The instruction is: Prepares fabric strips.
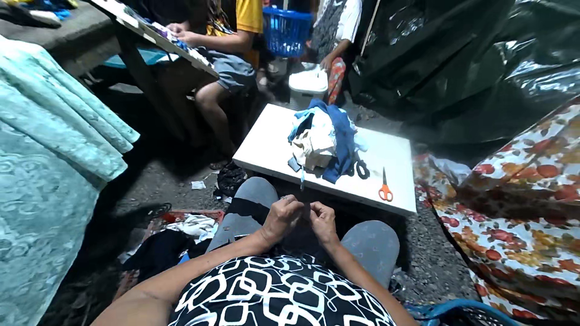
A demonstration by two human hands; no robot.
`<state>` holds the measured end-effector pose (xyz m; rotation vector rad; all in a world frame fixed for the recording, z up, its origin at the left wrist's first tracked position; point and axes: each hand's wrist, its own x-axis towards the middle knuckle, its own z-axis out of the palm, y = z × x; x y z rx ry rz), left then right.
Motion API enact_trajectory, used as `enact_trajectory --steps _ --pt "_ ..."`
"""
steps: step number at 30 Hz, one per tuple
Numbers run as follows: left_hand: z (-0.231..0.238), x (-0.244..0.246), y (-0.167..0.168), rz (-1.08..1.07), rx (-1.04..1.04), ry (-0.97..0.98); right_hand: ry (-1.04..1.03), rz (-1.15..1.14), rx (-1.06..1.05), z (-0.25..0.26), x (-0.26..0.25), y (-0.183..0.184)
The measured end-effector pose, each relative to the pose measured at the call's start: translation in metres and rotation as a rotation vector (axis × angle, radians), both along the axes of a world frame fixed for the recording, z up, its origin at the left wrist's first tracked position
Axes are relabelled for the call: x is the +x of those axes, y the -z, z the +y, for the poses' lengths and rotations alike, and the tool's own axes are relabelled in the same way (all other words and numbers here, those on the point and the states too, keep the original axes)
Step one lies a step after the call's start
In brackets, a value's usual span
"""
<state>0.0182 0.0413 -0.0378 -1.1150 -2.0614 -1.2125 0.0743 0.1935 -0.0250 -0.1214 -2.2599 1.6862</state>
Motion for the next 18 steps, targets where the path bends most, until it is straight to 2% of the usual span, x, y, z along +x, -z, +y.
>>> enact_trajectory --steps 4,7,12,15,18 --pt "0.001 0.001 -0.003 -0.067 -0.003 0.039 0.008 0.017 0.053 0.001 -0.001 -0.003" --pt "-0.003 -0.001 -0.008 -0.114 0.005 -0.019 -0.039 -0.016 0.143 0.005 -0.002 -0.008" --pt "-0.010 -0.003 -0.015 -0.300 -0.056 -0.088 -0.046 -0.025 0.147 0.008 -0.002 -0.006" --pt "-0.013 -0.005 -0.021 -0.524 -0.062 -0.034 -0.060 -0.021 0.146 0.009 -0.001 -0.006" --pt "-0.015 -0.010 -0.031 -0.900 0.014 0.115 -0.090 -0.018 0.137 0.012 -0.001 -0.007"
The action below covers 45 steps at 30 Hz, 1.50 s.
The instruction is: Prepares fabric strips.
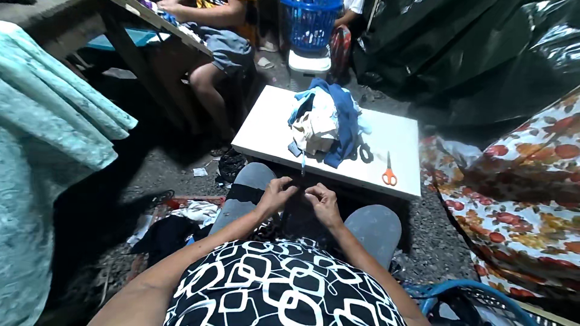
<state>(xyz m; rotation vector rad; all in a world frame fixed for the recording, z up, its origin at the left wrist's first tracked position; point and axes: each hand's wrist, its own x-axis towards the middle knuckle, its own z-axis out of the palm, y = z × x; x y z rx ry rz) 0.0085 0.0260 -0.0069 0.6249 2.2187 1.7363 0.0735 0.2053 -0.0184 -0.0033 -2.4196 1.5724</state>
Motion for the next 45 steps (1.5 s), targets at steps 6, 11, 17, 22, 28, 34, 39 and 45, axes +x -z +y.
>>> enact_trajectory --steps 6,11,17,22,28,34,39,45 --pt "-0.007 -0.003 -0.008 -0.550 0.237 0.083 -0.068 -0.023 -0.128 0.004 -0.002 0.006" --pt "-0.014 0.002 -0.016 -0.667 0.266 0.111 -0.124 -0.085 -0.308 0.005 -0.003 0.009" --pt "-0.011 0.011 -0.010 -0.627 0.187 0.097 -0.204 -0.043 -0.355 0.003 -0.001 0.016" --pt "-0.019 0.032 -0.033 -0.457 0.195 0.052 -0.215 -0.060 -0.327 0.002 0.009 0.006" --pt "-0.010 0.019 -0.032 -0.546 0.297 -0.021 -0.202 -0.047 -0.343 0.007 0.001 0.006" --pt "-0.026 0.013 0.010 -0.439 0.412 0.146 -0.165 -0.066 -0.387 0.007 0.005 0.005" --pt "-0.027 0.014 0.013 -0.395 0.438 0.164 -0.153 -0.069 -0.366 0.008 0.004 0.007" --pt "-0.021 0.009 0.013 -0.274 0.373 0.134 -0.148 -0.057 -0.352 0.008 0.004 0.006"
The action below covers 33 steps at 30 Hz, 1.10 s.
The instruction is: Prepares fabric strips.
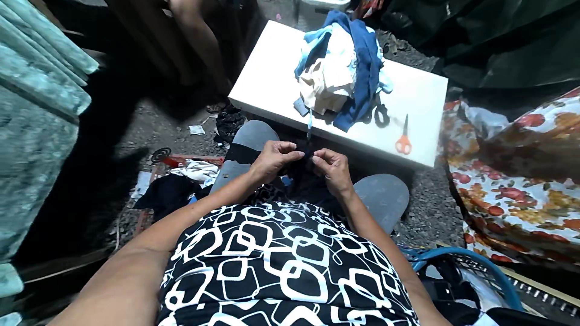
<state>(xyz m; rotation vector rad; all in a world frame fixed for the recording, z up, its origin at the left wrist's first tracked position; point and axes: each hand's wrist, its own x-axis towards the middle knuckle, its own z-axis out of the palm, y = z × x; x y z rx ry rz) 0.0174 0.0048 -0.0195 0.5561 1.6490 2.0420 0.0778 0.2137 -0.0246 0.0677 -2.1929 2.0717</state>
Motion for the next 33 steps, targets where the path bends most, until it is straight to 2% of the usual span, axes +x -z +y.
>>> enact_trajectory --steps 2,9,14,16,18,21,24,28,33 --pt "0.009 -0.010 -0.001 -0.022 -0.019 -0.063 0.003 0.003 0.006 0.000 -0.001 0.000" --pt "0.006 -0.014 -0.002 0.055 -0.098 -0.105 -0.008 0.110 0.066 0.008 -0.014 0.012" --pt "-0.014 0.002 0.005 0.393 -0.119 -0.099 0.037 0.172 0.252 0.007 -0.012 0.008" --pt "-0.018 0.022 -0.027 0.462 -0.264 -0.139 0.061 0.175 0.309 0.003 -0.009 0.006" --pt "-0.016 0.028 -0.036 0.615 -0.353 -0.186 0.084 0.179 0.354 -0.001 -0.006 0.004" --pt "-0.002 0.013 -0.014 0.913 -0.391 -0.232 0.118 0.168 0.421 -0.004 -0.005 0.003" --pt "0.020 -0.001 0.008 1.061 -0.405 -0.301 0.154 0.103 0.459 -0.011 -0.002 -0.001" --pt "0.031 -0.001 0.027 1.041 -0.366 -0.286 0.195 0.008 0.463 -0.016 0.002 -0.001" --pt "0.028 0.007 0.018 0.825 -0.304 -0.381 0.208 0.101 0.407 -0.014 0.000 0.000"
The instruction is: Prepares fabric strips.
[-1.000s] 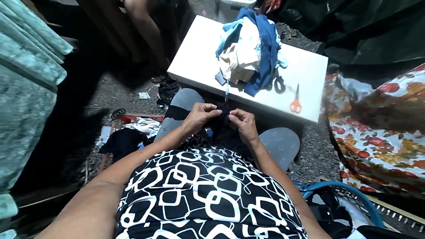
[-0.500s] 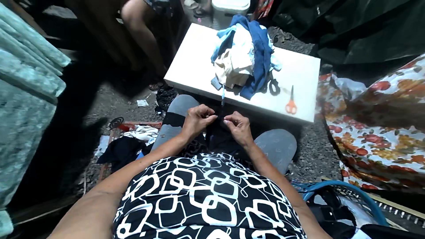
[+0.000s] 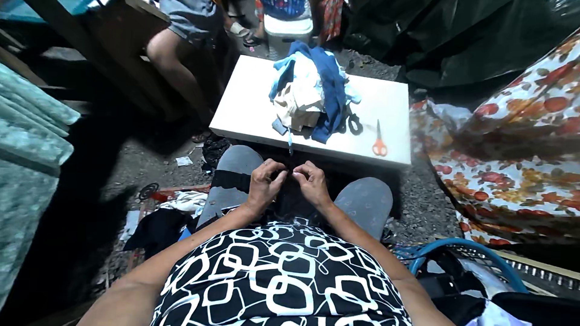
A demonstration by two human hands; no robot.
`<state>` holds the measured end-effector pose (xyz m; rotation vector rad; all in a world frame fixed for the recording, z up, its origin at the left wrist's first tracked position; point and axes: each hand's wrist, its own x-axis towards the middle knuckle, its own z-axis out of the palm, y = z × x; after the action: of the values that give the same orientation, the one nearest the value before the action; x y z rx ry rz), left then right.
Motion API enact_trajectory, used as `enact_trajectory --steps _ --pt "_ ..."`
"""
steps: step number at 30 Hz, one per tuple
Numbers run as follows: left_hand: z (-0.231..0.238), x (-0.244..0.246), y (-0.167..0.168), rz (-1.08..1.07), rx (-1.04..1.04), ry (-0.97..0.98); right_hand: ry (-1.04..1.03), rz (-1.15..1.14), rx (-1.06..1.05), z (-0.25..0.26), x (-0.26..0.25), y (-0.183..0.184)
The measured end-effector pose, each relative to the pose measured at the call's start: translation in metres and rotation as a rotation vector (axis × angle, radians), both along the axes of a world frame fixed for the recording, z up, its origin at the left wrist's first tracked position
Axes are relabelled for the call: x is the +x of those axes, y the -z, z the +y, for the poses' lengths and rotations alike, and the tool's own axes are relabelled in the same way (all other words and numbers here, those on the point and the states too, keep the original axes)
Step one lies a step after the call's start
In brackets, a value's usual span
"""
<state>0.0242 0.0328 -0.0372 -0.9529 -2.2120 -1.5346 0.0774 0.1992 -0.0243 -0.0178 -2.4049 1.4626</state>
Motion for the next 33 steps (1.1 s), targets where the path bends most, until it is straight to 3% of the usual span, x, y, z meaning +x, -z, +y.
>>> enact_trajectory --steps 3,8,12,16,27,33 --pt "-0.009 0.006 -0.011 -0.177 0.038 -0.014 -0.030 0.015 -0.021 0.004 -0.001 -0.002" --pt "-0.036 0.028 -0.050 -0.688 0.127 0.176 -0.095 0.021 -0.062 0.009 0.001 -0.001" --pt "-0.026 0.002 -0.015 -0.889 0.340 0.283 -0.145 0.002 -0.151 0.012 0.001 0.002" --pt "-0.009 -0.012 -0.023 -1.150 0.493 0.236 -0.181 -0.020 -0.264 0.012 -0.001 0.003" --pt "-0.015 -0.001 -0.005 -0.933 0.308 0.338 -0.187 -0.037 -0.407 0.006 0.002 0.009" --pt "-0.017 0.001 -0.006 -0.789 0.352 0.253 -0.186 -0.035 -0.306 0.010 0.000 0.004"
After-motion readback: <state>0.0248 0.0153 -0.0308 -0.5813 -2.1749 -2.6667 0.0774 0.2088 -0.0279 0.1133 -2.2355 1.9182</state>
